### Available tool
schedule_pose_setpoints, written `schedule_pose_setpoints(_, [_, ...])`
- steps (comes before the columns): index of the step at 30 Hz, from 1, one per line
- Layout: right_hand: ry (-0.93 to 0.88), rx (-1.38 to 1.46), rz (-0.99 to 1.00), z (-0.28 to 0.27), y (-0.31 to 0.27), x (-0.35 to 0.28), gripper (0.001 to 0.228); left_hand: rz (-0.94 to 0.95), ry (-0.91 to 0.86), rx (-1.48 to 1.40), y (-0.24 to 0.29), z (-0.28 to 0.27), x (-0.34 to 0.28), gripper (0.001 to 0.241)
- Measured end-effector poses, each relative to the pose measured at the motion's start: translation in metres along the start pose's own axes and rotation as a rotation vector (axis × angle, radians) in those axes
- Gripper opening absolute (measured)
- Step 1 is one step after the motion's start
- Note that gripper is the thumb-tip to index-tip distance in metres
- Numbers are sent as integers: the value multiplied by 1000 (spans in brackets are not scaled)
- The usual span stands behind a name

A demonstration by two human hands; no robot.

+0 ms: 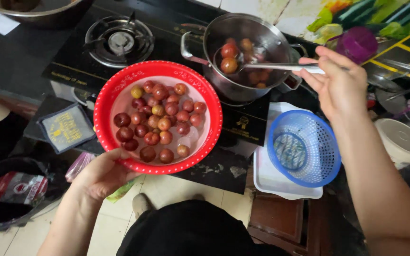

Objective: Transferring plums from a strainer into boiling water and then into an ice bath using a slotted spoon.

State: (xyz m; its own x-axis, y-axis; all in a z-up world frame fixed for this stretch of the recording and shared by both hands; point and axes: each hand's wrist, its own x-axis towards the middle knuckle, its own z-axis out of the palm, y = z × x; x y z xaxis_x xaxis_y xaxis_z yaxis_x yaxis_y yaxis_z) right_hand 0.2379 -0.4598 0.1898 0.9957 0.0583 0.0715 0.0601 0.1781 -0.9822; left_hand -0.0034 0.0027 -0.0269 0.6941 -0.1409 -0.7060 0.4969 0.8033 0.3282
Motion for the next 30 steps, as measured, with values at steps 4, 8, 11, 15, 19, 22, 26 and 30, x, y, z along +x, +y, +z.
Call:
schedule_pose_setpoints(4, [-128, -95, 110, 33, -3, -29, 33, 10, 17, 22, 1, 13, -10, 25])
schedule_pose_setpoints(8, [-438, -274, 70, 54, 16, -59, 29, 24, -58, -12, 1, 14, -11, 30])
schedule_pose_setpoints(11, [-631, -536, -40, 63, 4, -82, 28, 7, -49, 30, 6, 51, -37, 41])
schedule_pose_setpoints(15, [-629, -521, -364, 53, -6, -76, 27, 31, -34, 27, 3, 35, -28, 39])
schedule_pose_setpoints(19, [-215, -484, -415, 28, 8, -18, 25, 24, -35, 32, 0, 13, -13, 35])
schedule_pose_setpoints(22, [-73, -440, -487, -11, 48, 46, 26, 20, -50, 24, -2, -6, 2, 28])
schedule_pose_setpoints(26, [-43, -621, -521, -30, 99, 89, 26, -6, -18, 36, 1, 20, -15, 30])
schedule_pose_setpoints(30, [-69, -632, -503, -13, 129, 96, 26, 14, 53, 77, 2, 25, -19, 32])
